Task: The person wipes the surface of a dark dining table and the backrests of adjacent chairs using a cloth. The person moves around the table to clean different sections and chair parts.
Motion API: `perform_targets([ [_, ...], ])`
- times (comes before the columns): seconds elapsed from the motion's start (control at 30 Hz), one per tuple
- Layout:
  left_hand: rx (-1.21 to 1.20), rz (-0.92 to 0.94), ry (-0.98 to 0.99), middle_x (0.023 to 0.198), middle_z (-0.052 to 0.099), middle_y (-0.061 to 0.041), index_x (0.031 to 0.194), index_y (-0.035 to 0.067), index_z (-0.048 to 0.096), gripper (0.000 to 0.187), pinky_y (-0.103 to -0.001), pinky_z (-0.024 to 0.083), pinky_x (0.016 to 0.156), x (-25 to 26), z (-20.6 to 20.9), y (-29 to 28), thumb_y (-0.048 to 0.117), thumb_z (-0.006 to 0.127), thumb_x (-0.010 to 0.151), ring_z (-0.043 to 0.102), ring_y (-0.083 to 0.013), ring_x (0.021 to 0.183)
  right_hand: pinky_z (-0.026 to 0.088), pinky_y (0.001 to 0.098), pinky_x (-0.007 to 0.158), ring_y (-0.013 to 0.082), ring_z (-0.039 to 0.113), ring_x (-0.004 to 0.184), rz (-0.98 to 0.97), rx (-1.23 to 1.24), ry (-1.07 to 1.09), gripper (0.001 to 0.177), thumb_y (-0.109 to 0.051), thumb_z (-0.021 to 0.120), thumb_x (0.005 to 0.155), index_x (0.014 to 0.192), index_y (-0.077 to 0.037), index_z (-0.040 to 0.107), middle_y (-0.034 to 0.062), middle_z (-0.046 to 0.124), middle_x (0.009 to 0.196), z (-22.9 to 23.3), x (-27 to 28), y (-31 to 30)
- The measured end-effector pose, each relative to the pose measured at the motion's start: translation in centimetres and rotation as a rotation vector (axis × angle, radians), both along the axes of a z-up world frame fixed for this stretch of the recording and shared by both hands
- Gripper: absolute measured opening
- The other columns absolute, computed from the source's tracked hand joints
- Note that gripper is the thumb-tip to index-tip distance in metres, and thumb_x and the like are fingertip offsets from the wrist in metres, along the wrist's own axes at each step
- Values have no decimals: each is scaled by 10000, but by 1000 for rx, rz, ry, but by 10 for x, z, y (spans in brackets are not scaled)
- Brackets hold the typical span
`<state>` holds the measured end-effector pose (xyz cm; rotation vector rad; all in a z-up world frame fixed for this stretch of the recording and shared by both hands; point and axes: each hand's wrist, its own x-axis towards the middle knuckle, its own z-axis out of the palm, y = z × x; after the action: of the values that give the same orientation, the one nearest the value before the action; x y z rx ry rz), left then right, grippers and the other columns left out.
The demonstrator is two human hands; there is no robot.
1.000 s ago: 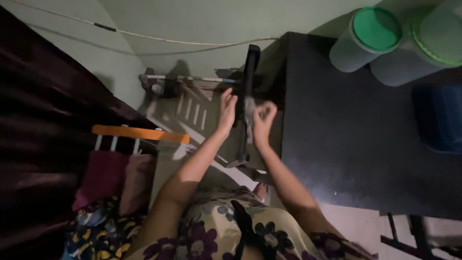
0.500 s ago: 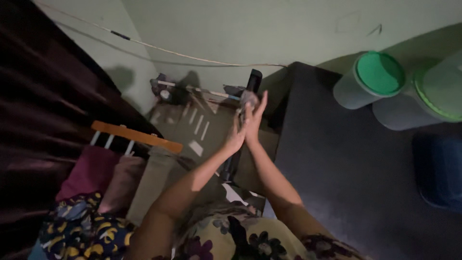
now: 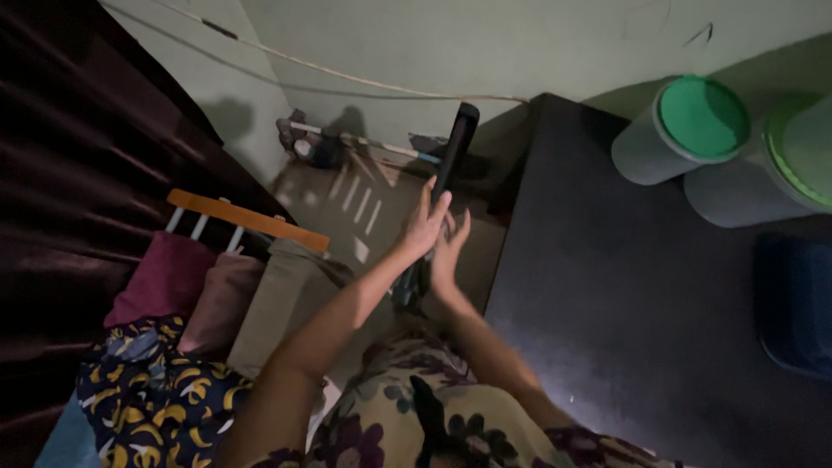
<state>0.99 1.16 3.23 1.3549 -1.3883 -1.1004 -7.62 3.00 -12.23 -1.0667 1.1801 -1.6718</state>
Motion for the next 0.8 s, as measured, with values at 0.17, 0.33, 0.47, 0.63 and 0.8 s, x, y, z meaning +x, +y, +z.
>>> perform_targets([
  [0.17,-110,-37,65,1380,606,-253,1569,59,334,787,-448,462,1024,-3,-22,-12,599,469,1013,592,-400,1262,465,415,1085,310,520,1311,-96,-75,230,871,-160,665,1020,1631,-103,47,226,403,1511,25,-17,-114],
  [0.33,-146,25,68,1485,494,-279,1536,1,358,799,-449,399,1118,-10,-40,-29,594,499,1020,501,-412,1368,484,428,1050,308,557,1278,-9,-7,183,900,-163,667,1004,1647,-118,40,228,505,1452,10,-4,-62],
  [0.47,-201,60,-2,1479,517,-287,1510,-19,407,804,-453,388,1144,-15,-42,-34,602,515,1012,500,-415,1378,513,439,889,328,615,1009,45,306,-28,972,-121,627,893,1678,-142,54,305,564,1330,-4,-20,-8],
  [0.63,-192,57,-24,1482,509,-285,1514,-24,403,844,-459,405,1129,-18,-37,-43,630,507,991,501,-417,1373,507,424,1012,336,548,1274,-67,299,-160,869,-150,670,942,1622,-97,132,232,459,1505,25,-32,-79],
  [0.8,-199,88,-63,1500,503,-286,1514,-18,422,869,-467,405,1147,-18,-30,-45,664,498,981,493,-423,1391,419,409,1134,368,479,1410,14,-108,404,820,-143,634,1070,1662,-78,70,258,392,1589,27,-15,-73],
])
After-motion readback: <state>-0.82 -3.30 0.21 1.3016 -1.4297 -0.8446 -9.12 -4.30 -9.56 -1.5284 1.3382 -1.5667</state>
